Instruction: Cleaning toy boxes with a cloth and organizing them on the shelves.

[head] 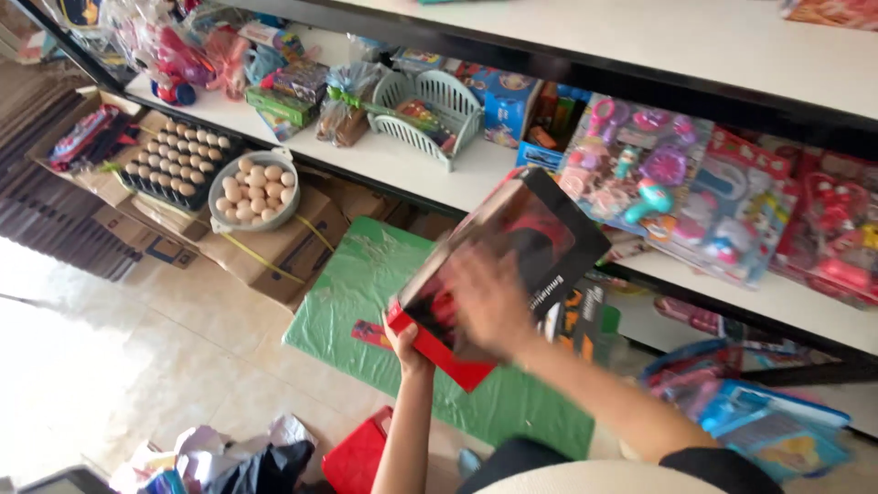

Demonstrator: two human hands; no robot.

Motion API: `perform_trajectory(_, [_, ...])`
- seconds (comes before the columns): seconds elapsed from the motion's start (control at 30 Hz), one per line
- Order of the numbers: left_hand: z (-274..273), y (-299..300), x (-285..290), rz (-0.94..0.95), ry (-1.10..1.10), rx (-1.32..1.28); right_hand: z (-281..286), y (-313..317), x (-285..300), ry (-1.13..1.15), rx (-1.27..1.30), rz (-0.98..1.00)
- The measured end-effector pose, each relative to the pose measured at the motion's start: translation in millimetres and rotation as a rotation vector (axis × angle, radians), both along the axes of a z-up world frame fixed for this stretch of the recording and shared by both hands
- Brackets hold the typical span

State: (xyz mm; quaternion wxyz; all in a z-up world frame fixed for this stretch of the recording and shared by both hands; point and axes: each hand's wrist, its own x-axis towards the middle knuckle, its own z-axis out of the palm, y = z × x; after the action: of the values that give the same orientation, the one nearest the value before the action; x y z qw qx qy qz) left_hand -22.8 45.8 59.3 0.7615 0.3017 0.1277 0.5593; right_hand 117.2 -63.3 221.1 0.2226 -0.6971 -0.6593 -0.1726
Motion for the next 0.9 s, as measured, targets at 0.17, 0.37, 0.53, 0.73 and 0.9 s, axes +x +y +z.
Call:
perform_trajectory(0.17, [-10.3,-27.5,21.4,0.062,0.051,-0.020,16.9,-46.3,53.0,0.138,0.324,-0.176])
perform_trajectory(0.37, [17.1,-68.4,41.0,0.030,0.093,-0.157,17.3,-68.2,10.3,0.378,0.375,0.059])
perform_trajectory(0.53, [65.1,-84.9,41.2,0.022,0.142,-0.178,35.8,-70.1,57.9,0.131,0.218,0.303])
perform_trajectory(0.73, [25.0,-79.9,44.7,0.093,0.159,-0.006,43.2,-94.0,111.3,0.118,0.392,-0.025])
perform_trajectory(0.9, [48.1,-94.8,64.0,0.083,0.124,-0.197,13.5,-113.2,30.8,0.271,0.217,0.135])
